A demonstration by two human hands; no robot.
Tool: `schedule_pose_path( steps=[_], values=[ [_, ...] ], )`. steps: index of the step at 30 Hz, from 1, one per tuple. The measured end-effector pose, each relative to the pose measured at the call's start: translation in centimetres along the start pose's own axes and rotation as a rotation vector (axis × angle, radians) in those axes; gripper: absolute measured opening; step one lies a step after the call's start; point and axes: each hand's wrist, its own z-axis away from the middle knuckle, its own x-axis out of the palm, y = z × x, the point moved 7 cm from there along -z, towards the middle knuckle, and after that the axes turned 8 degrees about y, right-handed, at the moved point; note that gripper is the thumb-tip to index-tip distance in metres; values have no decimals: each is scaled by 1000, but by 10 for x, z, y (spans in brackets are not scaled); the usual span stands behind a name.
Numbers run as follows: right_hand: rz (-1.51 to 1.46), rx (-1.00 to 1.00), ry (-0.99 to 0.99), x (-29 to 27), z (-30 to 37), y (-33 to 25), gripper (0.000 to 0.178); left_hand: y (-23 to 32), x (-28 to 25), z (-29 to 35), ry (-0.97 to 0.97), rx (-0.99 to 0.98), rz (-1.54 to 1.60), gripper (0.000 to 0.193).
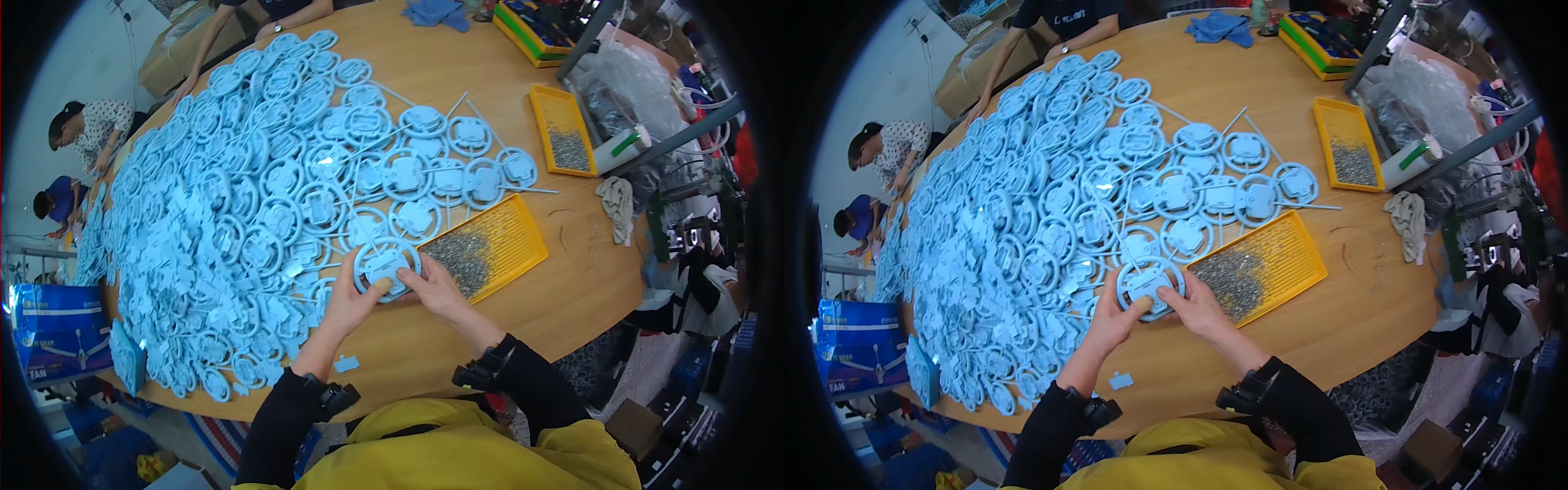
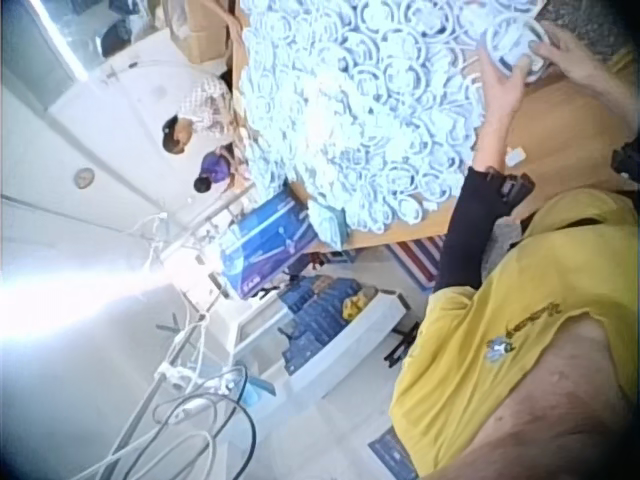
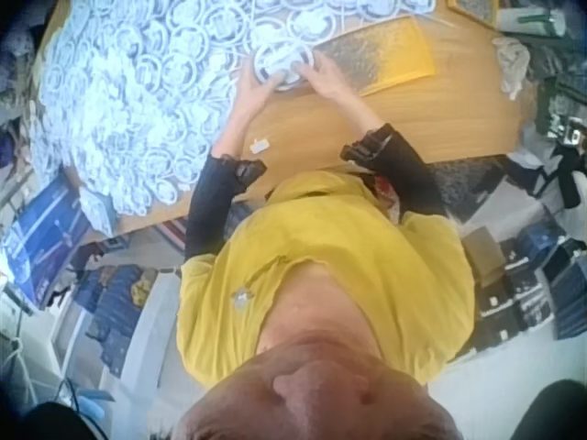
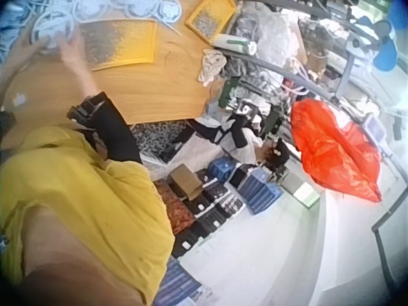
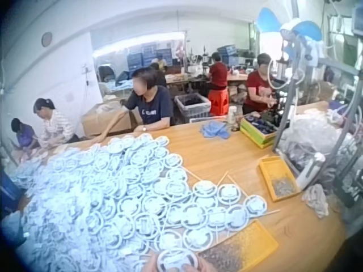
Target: Assembling and sorting blue plastic fan components in a manufacturing workshop.
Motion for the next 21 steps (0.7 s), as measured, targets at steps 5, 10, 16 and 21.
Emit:
schedule_pose_path(
  steps=[5, 10, 16, 21],
  values=[
    [-262, 11, 138, -49, -19, -23, 49, 16, 26, -70, 24, -15, -226, 81],
    [465, -119, 122, -68, 22, 4, 61, 46, 55, -120, 76, 582, -973, 81],
    [1677, -784, 26, -21, 2, 4, 67, 31, 114, -151, -64, 810, -1074, 76],
    [1732, -651, 141, -77, 19, 11, 65, 20, 175, -164, -6, 850, -933, 71]
  ],
)
